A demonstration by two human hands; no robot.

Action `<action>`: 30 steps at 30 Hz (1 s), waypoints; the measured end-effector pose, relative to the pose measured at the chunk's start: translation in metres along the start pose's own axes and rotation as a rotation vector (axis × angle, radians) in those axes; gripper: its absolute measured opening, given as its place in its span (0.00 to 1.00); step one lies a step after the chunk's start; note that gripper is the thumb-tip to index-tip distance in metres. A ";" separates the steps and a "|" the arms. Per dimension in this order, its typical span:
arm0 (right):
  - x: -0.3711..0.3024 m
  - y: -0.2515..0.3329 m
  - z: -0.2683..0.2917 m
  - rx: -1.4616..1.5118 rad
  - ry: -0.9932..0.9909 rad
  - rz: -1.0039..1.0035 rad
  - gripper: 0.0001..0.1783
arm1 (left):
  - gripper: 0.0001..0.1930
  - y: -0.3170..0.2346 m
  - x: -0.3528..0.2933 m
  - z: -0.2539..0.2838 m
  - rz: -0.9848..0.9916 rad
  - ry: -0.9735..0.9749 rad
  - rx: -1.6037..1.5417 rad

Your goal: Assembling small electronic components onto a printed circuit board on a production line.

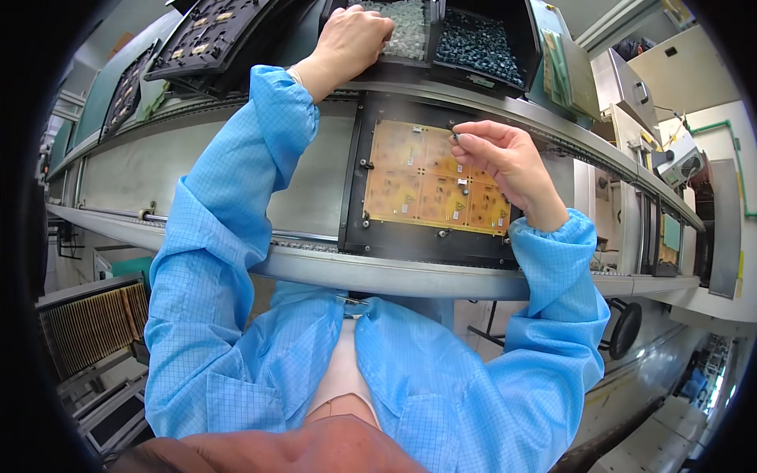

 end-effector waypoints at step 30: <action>-0.002 0.048 -0.044 -1.237 0.010 0.652 0.12 | 0.06 -0.002 -0.062 0.095 0.172 -0.208 -1.069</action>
Point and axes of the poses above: each hand's wrist, its own x-axis towards the middle knuckle, its own z-axis out of the back of the hand, y = z × x, the point moved 7 cm from there along x, towards the middle knuckle, and after that the axes turned 1 degree about -y, right-handed, at the moved point
